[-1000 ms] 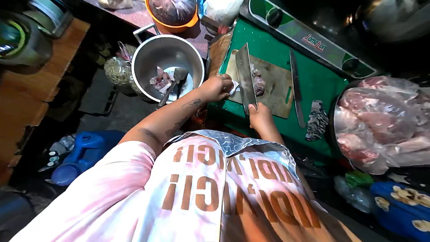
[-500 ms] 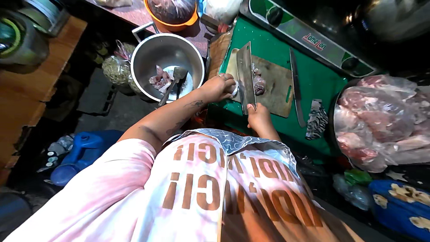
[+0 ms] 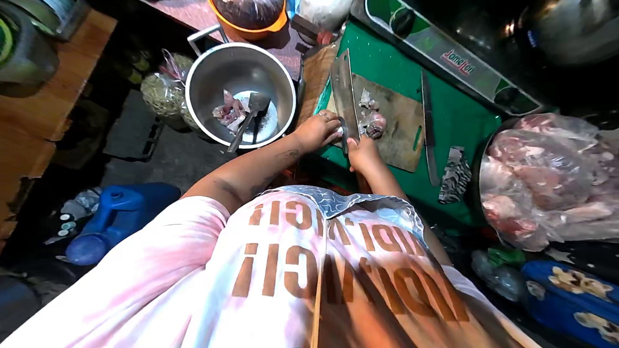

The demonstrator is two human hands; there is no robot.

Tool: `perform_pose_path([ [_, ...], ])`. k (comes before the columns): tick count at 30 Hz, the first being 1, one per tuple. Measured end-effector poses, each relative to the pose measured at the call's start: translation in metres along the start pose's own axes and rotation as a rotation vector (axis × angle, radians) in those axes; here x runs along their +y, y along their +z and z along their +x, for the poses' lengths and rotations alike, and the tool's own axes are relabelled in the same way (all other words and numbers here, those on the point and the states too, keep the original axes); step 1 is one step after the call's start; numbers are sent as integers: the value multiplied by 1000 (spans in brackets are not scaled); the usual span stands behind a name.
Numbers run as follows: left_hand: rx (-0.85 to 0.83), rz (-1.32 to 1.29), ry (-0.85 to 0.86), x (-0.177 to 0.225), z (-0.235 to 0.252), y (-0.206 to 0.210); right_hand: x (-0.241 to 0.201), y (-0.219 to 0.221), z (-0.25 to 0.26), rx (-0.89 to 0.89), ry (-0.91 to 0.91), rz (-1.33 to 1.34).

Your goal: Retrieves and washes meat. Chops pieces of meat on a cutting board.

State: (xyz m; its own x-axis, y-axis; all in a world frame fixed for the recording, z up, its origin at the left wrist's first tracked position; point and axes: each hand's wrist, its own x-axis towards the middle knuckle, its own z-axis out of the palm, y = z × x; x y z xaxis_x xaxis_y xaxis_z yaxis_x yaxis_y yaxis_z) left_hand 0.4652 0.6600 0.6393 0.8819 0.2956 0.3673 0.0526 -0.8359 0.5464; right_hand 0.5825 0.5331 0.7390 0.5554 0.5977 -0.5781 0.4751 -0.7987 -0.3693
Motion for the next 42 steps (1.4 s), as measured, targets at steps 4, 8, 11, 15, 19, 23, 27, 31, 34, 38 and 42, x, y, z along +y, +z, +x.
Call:
perform_pose_path([
  [4, -2, -2, -19, 1, 0, 5, -14, -5, 16, 5, -10, -25],
  [8, 11, -2, -6, 0, -3, 7, 26, 3, -14, 4, -37, -86],
  [11, 23, -27, 22, -2, -5, 9, 26, 3, -30, -17, 40, -132],
  [15, 47, -39, 30, -5, -6, 9, -7, 5, 20, 34, -40, -71],
  [19, 17, -70, 21, -3, -5, 6, -40, -5, 51, 50, -64, -20],
  [23, -4, -115, -60, -4, -21, -7, -8, 3, 21, 43, -48, -33],
  [27, 57, -78, -67, 0, -34, -8, 23, 11, 5, 45, -17, -23],
  [31, 48, -152, -165, 9, -37, -23, -1, 6, 18, 41, -30, -16],
  [34, 155, -206, -344, 10, -48, -58, -18, -7, 16, -5, 8, 33],
  [38, 318, 3, -587, -13, -84, -115, -4, -6, 45, 21, -64, 232],
  [42, 188, 173, -870, -48, -111, -139, 17, -25, 19, 90, -80, 309],
])
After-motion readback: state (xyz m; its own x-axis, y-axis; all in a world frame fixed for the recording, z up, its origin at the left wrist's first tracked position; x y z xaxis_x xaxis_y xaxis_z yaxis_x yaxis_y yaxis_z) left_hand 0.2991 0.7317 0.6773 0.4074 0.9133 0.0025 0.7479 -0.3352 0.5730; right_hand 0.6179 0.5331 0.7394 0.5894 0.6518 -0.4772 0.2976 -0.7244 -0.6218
